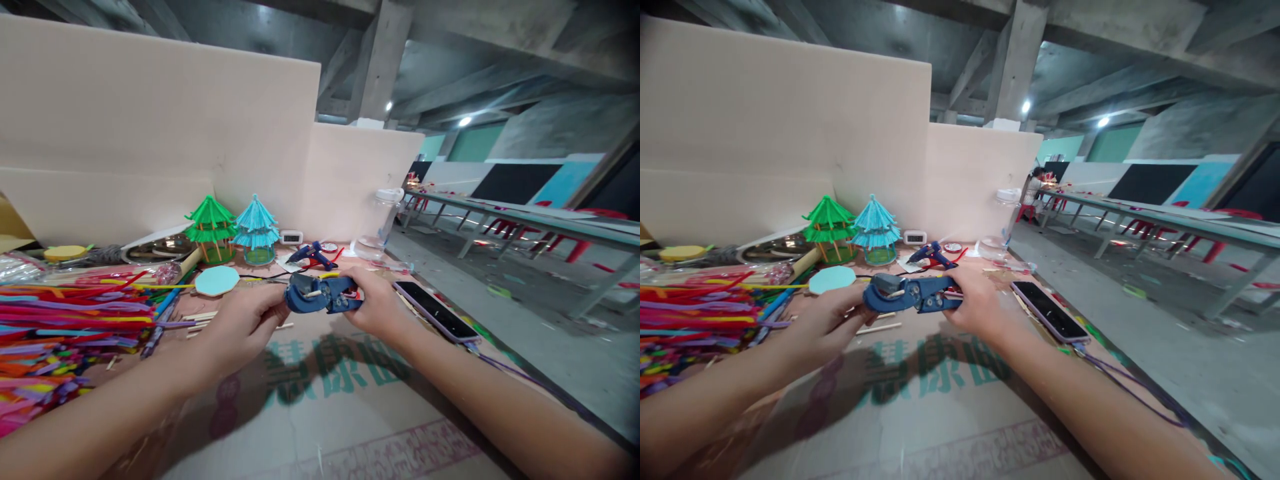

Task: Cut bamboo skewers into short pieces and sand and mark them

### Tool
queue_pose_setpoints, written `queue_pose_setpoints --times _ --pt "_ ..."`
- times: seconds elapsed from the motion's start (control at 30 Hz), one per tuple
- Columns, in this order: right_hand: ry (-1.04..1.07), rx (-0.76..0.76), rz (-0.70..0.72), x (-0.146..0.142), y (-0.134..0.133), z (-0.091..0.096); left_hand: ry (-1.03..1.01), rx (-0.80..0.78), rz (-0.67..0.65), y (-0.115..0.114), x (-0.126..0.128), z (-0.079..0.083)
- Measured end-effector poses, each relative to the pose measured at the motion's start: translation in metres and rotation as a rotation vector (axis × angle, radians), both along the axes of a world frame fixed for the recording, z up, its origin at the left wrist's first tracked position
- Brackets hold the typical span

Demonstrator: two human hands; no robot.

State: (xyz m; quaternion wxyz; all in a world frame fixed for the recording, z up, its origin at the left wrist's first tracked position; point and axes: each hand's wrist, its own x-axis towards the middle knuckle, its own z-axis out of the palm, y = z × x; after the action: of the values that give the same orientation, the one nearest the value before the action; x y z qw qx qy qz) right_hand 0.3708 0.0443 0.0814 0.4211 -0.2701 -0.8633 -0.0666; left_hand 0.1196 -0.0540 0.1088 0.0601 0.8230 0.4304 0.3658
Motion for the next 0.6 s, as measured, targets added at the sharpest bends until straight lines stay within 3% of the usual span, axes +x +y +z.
queue_pose_setpoints --times 0.37,0.6 --pt "-0.049 0.010 -0.005 0.0028 0.0011 0.0039 -0.031 -0.070 -0.077 -0.0056 0.0061 -0.0001" --pt "-0.070 -0.012 -0.021 0.0070 0.0017 0.0037 -0.022 -0.024 -0.051 -0.0057 0.0049 0.0013"
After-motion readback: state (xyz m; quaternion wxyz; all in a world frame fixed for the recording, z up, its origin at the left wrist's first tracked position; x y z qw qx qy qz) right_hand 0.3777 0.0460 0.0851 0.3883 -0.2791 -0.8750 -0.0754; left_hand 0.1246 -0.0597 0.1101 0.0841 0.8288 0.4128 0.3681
